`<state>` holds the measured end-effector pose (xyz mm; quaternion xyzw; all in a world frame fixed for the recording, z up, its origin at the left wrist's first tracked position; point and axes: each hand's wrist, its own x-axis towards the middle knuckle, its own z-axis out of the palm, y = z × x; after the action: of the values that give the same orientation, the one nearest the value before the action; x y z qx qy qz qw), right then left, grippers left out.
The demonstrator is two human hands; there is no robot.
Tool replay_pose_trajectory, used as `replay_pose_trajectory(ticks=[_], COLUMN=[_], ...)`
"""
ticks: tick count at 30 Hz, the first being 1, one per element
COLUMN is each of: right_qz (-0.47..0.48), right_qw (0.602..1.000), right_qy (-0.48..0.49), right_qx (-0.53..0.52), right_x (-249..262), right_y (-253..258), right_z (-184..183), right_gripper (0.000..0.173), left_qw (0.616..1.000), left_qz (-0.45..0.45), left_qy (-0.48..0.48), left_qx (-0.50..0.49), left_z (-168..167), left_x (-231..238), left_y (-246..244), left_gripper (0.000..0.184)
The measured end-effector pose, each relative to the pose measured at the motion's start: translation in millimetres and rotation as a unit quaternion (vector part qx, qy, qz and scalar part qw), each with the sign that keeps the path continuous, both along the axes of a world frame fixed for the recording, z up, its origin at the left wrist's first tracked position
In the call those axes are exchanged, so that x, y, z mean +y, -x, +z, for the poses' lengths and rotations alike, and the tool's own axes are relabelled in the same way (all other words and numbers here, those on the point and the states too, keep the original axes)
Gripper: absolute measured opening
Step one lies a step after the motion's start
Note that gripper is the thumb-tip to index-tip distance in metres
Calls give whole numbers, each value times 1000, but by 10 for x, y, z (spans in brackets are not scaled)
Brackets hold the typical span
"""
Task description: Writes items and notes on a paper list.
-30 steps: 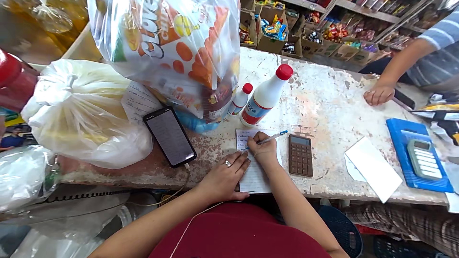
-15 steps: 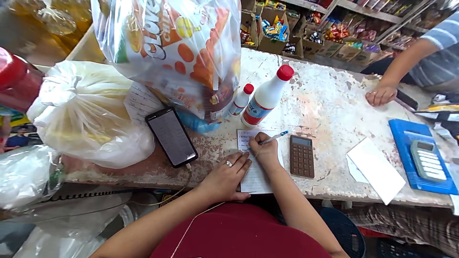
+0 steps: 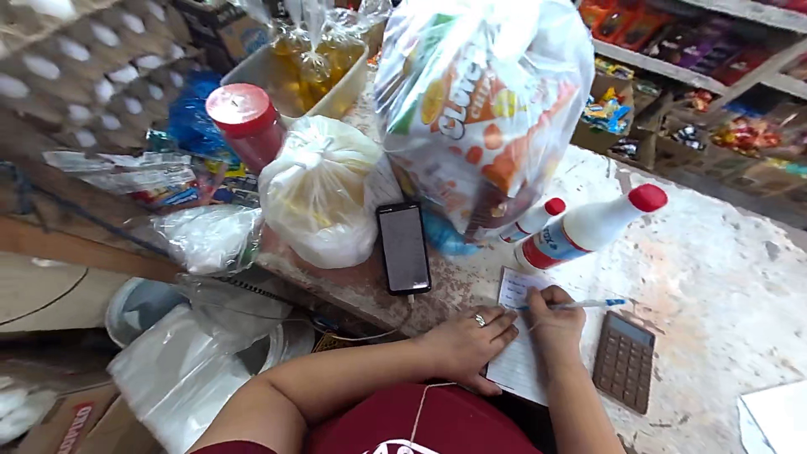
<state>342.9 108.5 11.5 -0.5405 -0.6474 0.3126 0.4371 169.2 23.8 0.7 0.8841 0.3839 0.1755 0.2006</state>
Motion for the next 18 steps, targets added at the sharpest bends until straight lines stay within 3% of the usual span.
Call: replay_pose_trajectory(ticks=[4, 7, 12, 18], right_qz=[18, 53, 58, 39], right_qw=[996, 995, 993, 993], right_qy=[6, -8, 6, 41], right_qx=[89, 83, 106, 100], right_x=[-4, -35, -81, -95], right_y=[-21, -48, -21, 37], right_z=[12, -2, 14, 56], right_gripper=[19, 25, 12, 22], left_qw=[1000, 1000, 1000, 1000], left_qz=[-2, -5, -7, -7], left_qy=[0, 4, -3, -11], left_qx=[-5, 0, 1, 0], left_z=[6, 1, -12, -11], left_x=[-7, -9, -9, -9], left_y=[-4, 0, -5, 0], left_gripper=[94, 94, 94, 94])
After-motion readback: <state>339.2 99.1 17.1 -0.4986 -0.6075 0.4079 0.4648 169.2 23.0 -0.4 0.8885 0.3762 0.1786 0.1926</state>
